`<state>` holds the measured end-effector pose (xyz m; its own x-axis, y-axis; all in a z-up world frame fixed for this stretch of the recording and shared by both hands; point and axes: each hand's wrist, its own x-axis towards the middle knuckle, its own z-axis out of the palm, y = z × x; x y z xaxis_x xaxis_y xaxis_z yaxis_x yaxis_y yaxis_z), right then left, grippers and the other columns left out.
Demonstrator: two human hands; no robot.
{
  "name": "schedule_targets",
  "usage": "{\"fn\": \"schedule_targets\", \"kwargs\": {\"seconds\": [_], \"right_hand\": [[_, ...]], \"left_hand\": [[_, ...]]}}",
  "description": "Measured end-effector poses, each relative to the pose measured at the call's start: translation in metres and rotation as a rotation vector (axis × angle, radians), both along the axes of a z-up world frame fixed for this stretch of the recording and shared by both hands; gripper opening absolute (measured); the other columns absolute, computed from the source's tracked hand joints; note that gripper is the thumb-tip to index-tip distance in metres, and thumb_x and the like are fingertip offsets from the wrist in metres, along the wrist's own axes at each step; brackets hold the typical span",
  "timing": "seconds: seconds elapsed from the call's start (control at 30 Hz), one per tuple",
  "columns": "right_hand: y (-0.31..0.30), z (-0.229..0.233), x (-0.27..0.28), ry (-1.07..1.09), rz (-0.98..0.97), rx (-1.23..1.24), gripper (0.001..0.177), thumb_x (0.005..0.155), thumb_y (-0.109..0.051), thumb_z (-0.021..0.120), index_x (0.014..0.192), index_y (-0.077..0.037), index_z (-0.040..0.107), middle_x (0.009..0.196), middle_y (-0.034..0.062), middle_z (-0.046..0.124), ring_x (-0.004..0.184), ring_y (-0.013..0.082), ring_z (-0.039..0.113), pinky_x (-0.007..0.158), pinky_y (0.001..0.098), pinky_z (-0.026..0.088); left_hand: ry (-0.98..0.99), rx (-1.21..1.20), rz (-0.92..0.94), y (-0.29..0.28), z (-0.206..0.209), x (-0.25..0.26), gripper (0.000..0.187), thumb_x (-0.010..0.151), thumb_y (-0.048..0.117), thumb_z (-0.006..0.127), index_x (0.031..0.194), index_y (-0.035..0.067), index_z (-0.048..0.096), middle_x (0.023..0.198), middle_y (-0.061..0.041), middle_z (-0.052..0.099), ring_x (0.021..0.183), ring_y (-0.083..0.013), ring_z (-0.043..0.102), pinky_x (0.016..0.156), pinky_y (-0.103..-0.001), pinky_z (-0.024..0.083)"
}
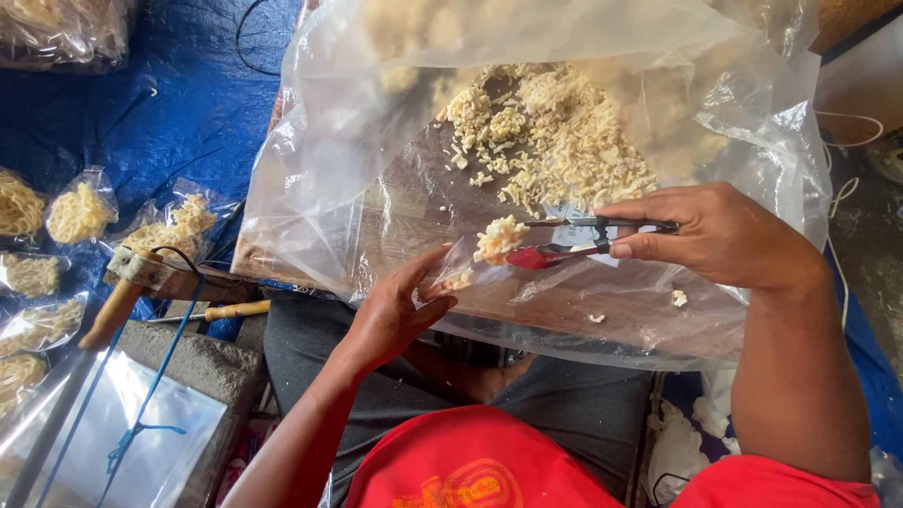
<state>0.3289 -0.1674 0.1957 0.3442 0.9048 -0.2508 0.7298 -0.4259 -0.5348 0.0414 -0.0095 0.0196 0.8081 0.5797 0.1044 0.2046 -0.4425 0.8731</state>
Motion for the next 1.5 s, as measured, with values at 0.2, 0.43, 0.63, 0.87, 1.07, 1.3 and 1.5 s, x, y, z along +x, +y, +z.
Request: {"fn": "schedule_targets", "kwargs": {"seconds": [0.2,0.43,0.63,0.87,1.07,1.3,1.5], "right_hand": [[-0.001,0.005,-0.005,0.010,0.004,0.009,0.047,0.072,-0.015,0.083,0.119,-0.012,0.079,0.115,0.0055,0.083,0.078,0.0167,0.077,0.068,0.0308,0.057],[-0.001,-0.004,-0.005,0.051,0.119,0.057,0.046,0.072,-0.019,0.082,0.118,-0.011,0.079,0.100,0.0063,0.086,0.062,0.0134,0.074,0.055,0.0260,0.053],[-0.004,-0.006,-0.004,0.037,0.040,0.090,0.047,0.074,-0.018,0.081,0.120,-0.007,0.077,0.100,0.0082,0.085,0.065,0.0143,0.071,0.057,0.0255,0.050],[-0.007,-0.015,-0.002,0.083,0.049,0.103,0.048,0.075,-0.020,0.079,0.121,-0.006,0.077,0.092,0.0100,0.084,0.058,0.0145,0.065,0.051,0.0254,0.046],[-0.007,-0.017,-0.012,-0.100,0.156,0.212,0.047,0.076,-0.016,0.081,0.121,-0.006,0.074,0.092,0.0075,0.080,0.050,0.0131,0.055,0.046,0.0262,0.042],[-0.008,0.002,-0.026,-0.254,0.193,0.238,0.046,0.077,-0.021,0.080,0.120,-0.007,0.075,0.091,0.0074,0.078,0.048,0.0166,0.053,0.045,0.0310,0.041],[-0.007,-0.002,-0.022,-0.121,0.125,0.120,0.048,0.073,-0.020,0.081,0.120,-0.011,0.076,0.101,0.0069,0.084,0.048,0.0130,0.063,0.043,0.0275,0.044]], "left_hand": [[-0.029,-0.010,0.010,0.000,0.000,-0.001,0.067,0.082,0.015,0.080,0.144,0.016,0.054,0.124,-0.009,0.075,0.092,-0.0207,0.074,0.070,-0.033,0.057],[-0.173,-0.138,-0.064,-0.002,0.001,-0.001,0.068,0.081,0.009,0.080,0.144,0.011,0.053,0.126,-0.011,0.074,0.099,-0.0206,0.074,0.076,-0.032,0.061],[-0.219,-0.236,-0.059,-0.001,-0.005,-0.002,0.067,0.081,0.004,0.079,0.143,0.008,0.053,0.123,-0.010,0.074,0.097,-0.0189,0.074,0.080,-0.030,0.061],[-0.279,-0.251,-0.057,0.000,-0.011,-0.003,0.068,0.083,0.005,0.079,0.145,0.004,0.050,0.131,-0.013,0.071,0.111,-0.0207,0.072,0.093,-0.030,0.059],[-0.213,-0.280,-0.045,-0.001,-0.012,-0.002,0.066,0.082,0.010,0.081,0.142,0.006,0.055,0.126,-0.009,0.073,0.103,-0.0172,0.071,0.088,-0.029,0.059],[-0.286,-0.229,-0.069,-0.002,-0.023,0.000,0.067,0.082,0.009,0.081,0.143,0.005,0.052,0.128,-0.012,0.073,0.104,-0.0206,0.075,0.087,-0.030,0.063],[-0.272,-0.262,-0.051,-0.002,-0.025,-0.003,0.070,0.081,0.009,0.082,0.144,0.005,0.052,0.133,-0.015,0.069,0.111,-0.0229,0.072,0.092,-0.033,0.063]]}}
